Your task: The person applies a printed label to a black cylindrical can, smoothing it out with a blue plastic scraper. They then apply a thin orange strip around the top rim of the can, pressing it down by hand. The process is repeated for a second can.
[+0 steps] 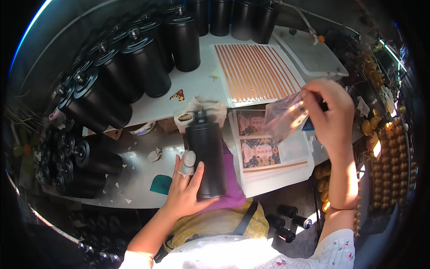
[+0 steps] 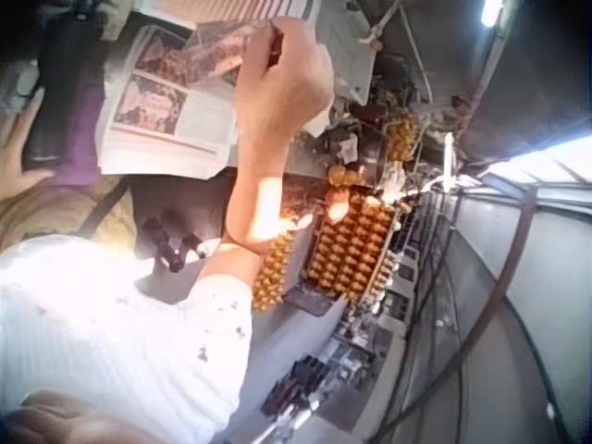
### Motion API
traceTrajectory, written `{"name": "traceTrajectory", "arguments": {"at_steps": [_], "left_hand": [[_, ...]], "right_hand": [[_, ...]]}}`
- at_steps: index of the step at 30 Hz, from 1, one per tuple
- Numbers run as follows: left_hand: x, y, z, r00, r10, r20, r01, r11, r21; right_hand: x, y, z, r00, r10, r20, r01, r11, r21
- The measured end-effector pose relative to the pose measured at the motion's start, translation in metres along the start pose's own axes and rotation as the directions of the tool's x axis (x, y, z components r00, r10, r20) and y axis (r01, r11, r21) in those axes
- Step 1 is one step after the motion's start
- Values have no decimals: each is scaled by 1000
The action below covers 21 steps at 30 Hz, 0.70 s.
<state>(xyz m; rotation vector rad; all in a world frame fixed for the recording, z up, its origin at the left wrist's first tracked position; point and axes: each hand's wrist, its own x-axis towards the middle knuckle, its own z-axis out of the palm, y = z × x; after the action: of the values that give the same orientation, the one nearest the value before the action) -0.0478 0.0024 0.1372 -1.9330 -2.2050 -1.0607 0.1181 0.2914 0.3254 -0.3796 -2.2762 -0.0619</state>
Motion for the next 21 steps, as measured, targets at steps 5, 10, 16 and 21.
{"name": "traceTrajectory", "arguments": {"at_steps": [5,10,16,21], "left_hand": [[10,6,-6,995,88,-56,-90,995,-39],[11,14,-7,991,74,-109,-92,982,-168],[3,22,-11,996,-20,-82,4,981,-194],[38,45,-21,982,-125,-139,111,988,-106]], "right_hand": [[-32,-31,3,979,177,104,-199,941,275],[-42,-54,12,979,117,164,-155,958,241],[-43,-70,13,987,-48,151,23,986,166],[-26,-99,-5,968,-116,223,56,965,257]]}}
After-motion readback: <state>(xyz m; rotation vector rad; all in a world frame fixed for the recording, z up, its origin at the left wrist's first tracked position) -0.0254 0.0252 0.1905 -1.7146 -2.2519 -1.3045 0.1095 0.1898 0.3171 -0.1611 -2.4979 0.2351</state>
